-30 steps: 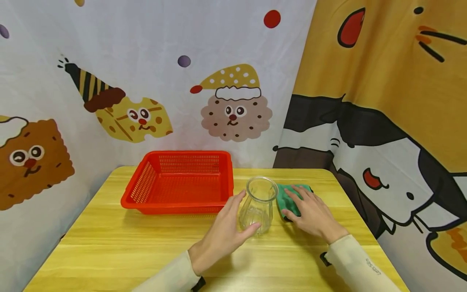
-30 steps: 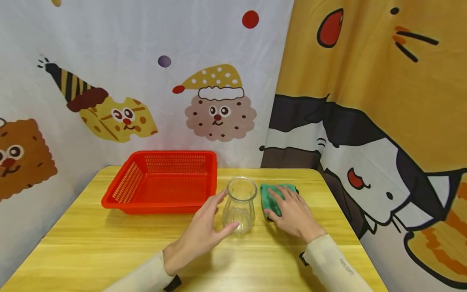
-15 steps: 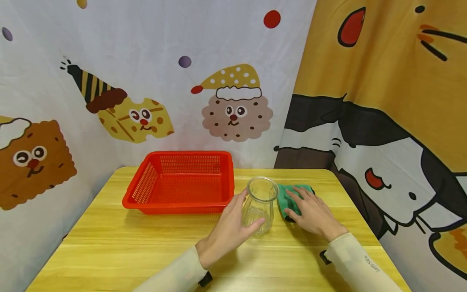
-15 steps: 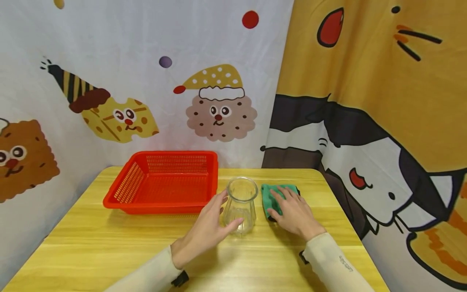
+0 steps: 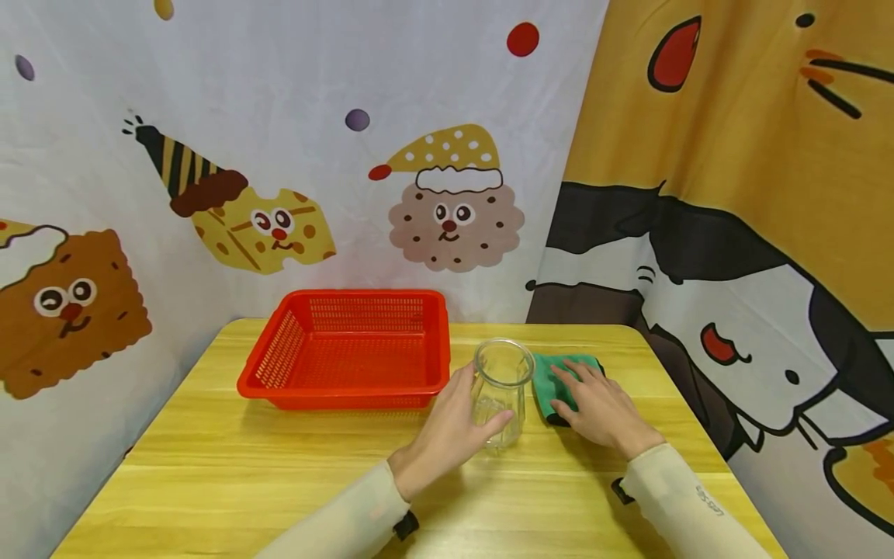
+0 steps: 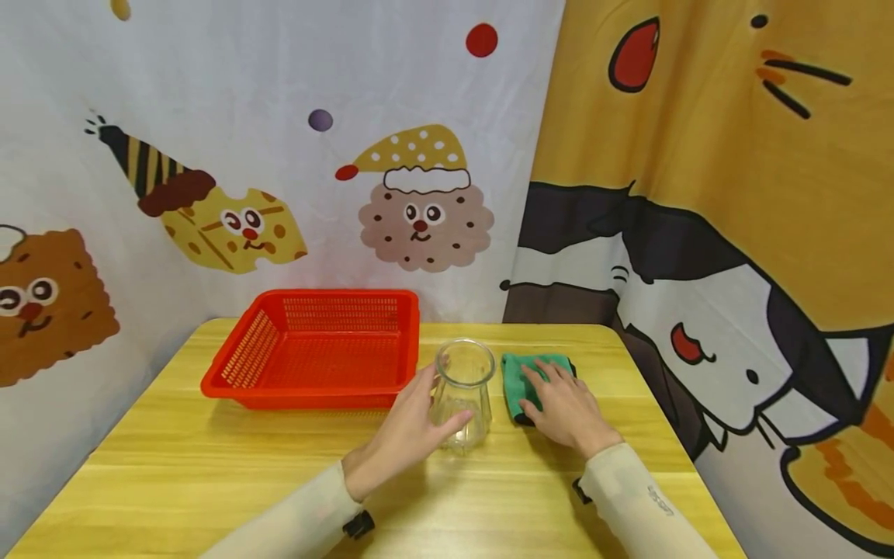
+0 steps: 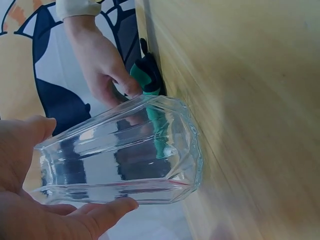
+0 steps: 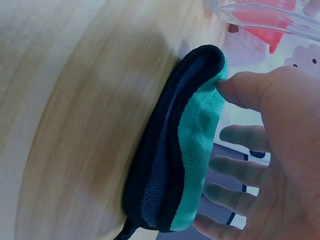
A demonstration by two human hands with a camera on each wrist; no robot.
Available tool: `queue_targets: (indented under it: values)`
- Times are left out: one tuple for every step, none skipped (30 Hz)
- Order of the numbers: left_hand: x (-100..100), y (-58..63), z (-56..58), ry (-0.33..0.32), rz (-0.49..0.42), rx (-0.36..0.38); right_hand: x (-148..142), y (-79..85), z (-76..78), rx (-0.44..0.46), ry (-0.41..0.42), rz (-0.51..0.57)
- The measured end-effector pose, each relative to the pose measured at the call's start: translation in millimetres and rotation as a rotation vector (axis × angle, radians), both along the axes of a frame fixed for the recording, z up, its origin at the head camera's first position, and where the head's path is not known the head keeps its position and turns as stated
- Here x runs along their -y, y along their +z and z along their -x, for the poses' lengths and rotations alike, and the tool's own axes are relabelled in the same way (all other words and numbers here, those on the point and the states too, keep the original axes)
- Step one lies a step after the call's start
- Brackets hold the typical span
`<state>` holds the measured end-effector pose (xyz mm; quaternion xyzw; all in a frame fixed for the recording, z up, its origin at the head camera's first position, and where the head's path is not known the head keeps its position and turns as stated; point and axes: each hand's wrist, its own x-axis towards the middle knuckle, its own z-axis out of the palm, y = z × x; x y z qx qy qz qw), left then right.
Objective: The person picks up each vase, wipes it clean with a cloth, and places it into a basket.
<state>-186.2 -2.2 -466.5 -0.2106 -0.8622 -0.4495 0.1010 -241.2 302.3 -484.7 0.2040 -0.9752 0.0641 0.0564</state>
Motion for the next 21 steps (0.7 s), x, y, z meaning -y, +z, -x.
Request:
queue_targets:
  values:
    - [-0.9,-0.2,1.2,0.002,-0.003,0.003,0.1,0.0,0.3,0.001,0.001,0.000]
    - [-1.8,-0.4,2.4,0.003,-0.004,0.004,0.2,-0.2,0.5,0.004,0.001,0.001]
    - [-2.6,-0.7,3.6,0.006,-0.006,0.007,0.2,-0.4,0.8,0.007,0.001,0.000]
    - [-3.4,-0.9,4.6,0.007,-0.008,0.009,0.4,-0.7,1.1,0.009,0.002,-0.001]
    - [-4.2,-0.9,5.4,0.009,-0.008,0.010,0.2,-1.1,1.6,0.011,0.003,-0.003]
    - [-4.8,-1.0,6.1,0.013,-0.007,0.013,0.4,-1.4,2.0,0.014,0.002,-0.004]
    - [-5.6,-1.1,6.6,0.017,-0.004,0.015,0.0,-1.8,2.6,0.016,0.001,-0.005]
    - [-6.1,-1.1,6.9,0.022,0.001,0.016,-0.1,-2.2,3.0,0.018,0.001,-0.007]
    - [-6.5,-1.3,7.2,0.028,0.007,0.015,-0.2,-2.5,3.6,0.019,0.001,-0.009]
    - [-6.8,-1.1,7.3,0.032,0.014,0.013,-0.5,-2.9,4.1,0.020,0.000,-0.010]
    - [-6.9,-1.1,7.3,0.036,0.020,0.009,-0.6,-3.3,4.8,0.024,-0.002,-0.010]
    - [-7.0,-1.2,7.5,0.039,0.025,0.005,-0.5,-3.6,5.3,0.029,-0.005,-0.010]
    - [-7.1,-1.2,7.7,0.041,0.029,-0.002,-0.7,-3.8,5.7,0.033,-0.006,-0.014]
    - [-7.0,-1.0,7.9,0.041,0.033,-0.005,-0.8,-4.2,6.1,0.040,-0.008,-0.017]
    - [-6.9,-1.0,8.1,0.042,0.036,-0.007,-1.1,-4.6,6.3,0.050,-0.011,-0.019]
    - [-6.7,-0.7,8.3,0.043,0.039,-0.008,-1.3,-5.2,6.4,0.064,-0.015,-0.019]
    - [-6.6,-0.7,8.5,0.043,0.041,-0.007,-1.5,-6.0,6.6,0.079,-0.019,-0.020]
    - [-6.3,-0.7,8.7,0.046,0.046,-0.005,-1.9,-6.7,6.6,0.090,-0.020,-0.022]
    - [-6.0,-0.7,8.7,0.048,0.050,-0.002,-2.5,-7.4,6.9,0.098,-0.019,-0.025]
    - [-5.6,-0.7,8.7,0.049,0.053,0.004,-2.9,-8.0,7.3,0.103,-0.018,-0.025]
    - [-5.1,-0.6,8.6,0.050,0.056,0.007,-3.5,-8.7,7.9,0.102,-0.012,-0.025]
